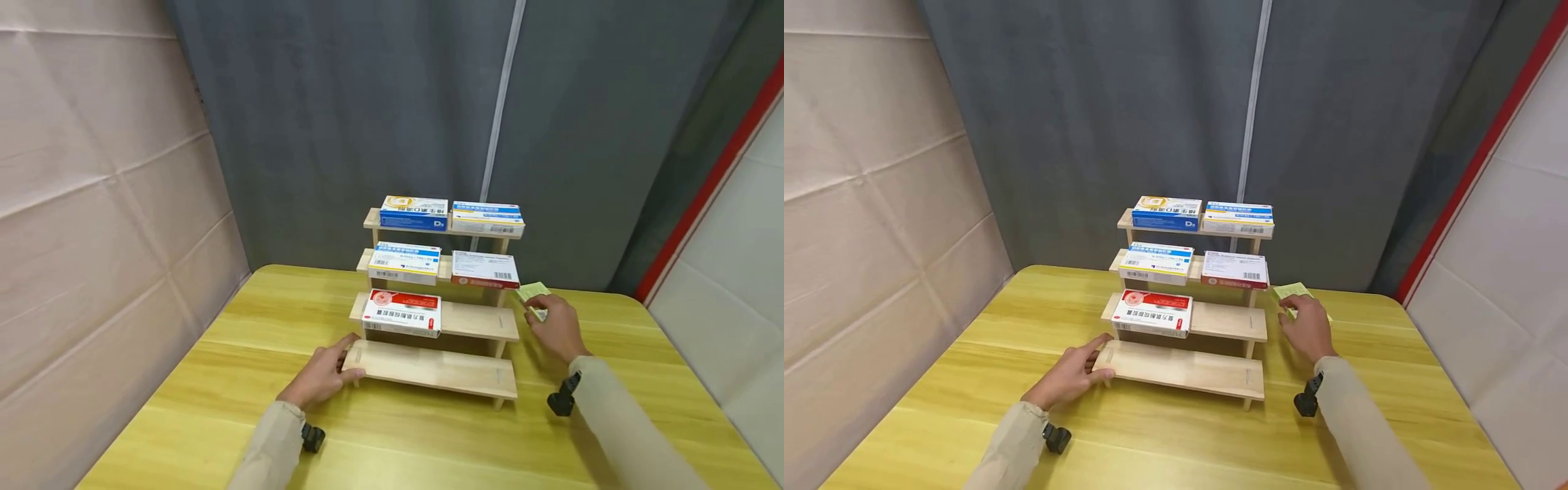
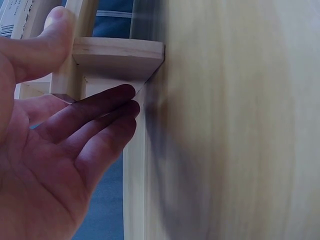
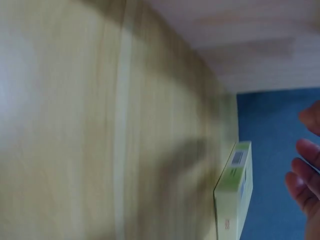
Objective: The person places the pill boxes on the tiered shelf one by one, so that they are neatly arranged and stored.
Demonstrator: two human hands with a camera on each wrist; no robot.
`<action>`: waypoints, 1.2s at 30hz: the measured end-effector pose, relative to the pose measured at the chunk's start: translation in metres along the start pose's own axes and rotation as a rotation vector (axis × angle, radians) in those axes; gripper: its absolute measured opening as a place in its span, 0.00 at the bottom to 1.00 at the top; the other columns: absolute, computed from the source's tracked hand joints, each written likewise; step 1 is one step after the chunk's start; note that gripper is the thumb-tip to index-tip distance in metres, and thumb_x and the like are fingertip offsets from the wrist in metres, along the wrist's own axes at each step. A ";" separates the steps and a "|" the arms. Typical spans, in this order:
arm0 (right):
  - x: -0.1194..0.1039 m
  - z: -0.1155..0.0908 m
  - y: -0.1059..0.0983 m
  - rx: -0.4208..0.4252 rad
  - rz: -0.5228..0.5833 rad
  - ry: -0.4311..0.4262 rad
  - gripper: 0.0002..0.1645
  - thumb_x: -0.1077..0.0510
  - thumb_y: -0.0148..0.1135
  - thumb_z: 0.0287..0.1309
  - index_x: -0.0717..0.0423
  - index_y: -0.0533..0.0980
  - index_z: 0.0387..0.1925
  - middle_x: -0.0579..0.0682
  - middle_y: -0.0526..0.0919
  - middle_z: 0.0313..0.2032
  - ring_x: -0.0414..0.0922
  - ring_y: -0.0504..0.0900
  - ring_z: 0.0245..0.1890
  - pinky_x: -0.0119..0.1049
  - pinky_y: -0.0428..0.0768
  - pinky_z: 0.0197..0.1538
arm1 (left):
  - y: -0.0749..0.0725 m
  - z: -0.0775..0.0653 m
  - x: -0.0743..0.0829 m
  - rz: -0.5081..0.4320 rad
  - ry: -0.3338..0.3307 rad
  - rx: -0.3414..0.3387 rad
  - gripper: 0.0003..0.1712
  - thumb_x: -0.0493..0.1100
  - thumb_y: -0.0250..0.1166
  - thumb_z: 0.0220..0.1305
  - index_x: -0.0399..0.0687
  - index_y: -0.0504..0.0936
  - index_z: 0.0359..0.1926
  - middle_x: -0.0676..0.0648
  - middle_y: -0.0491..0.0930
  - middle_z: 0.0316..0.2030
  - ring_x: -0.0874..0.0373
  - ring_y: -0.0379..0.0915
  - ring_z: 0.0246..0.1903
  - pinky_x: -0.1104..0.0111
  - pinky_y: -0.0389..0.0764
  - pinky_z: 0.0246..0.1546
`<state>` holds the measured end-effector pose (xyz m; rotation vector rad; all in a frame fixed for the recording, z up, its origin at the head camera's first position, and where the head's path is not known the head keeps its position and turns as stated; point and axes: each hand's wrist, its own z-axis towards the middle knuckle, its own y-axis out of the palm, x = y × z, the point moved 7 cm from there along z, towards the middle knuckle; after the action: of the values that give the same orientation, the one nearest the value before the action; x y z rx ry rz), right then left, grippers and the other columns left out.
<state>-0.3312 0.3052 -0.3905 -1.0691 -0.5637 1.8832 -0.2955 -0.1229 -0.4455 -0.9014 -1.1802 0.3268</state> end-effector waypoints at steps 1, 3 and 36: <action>0.003 0.002 0.001 -0.027 -0.022 0.006 0.11 0.67 0.66 0.55 0.68 0.82 0.41 0.69 0.85 0.41 0.65 0.81 0.44 0.61 0.77 0.49 | 0.000 0.000 0.000 -0.010 -0.001 -0.002 0.34 0.49 0.67 0.67 0.44 0.67 0.69 0.38 0.86 0.52 0.56 0.85 0.47 0.63 0.86 0.47; 0.010 0.006 0.003 -0.086 -0.079 0.020 0.14 0.66 0.65 0.56 0.69 0.81 0.44 0.70 0.83 0.44 0.67 0.79 0.48 0.64 0.76 0.52 | 0.000 0.001 0.001 -0.018 0.000 -0.001 0.34 0.48 0.67 0.67 0.44 0.66 0.69 0.38 0.86 0.52 0.56 0.85 0.48 0.63 0.86 0.46; 0.073 0.001 0.031 -0.478 -0.302 0.202 0.25 0.47 0.63 0.63 0.60 0.71 0.53 0.79 0.69 0.51 0.77 0.73 0.50 0.68 0.74 0.43 | 0.000 0.002 -0.001 0.004 -0.007 0.003 0.35 0.49 0.67 0.68 0.44 0.66 0.70 0.37 0.86 0.53 0.54 0.85 0.49 0.60 0.86 0.48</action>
<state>-0.3649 0.3517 -0.4458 -1.3715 -1.0259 1.3887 -0.2977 -0.1228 -0.4463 -0.9006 -1.1845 0.3348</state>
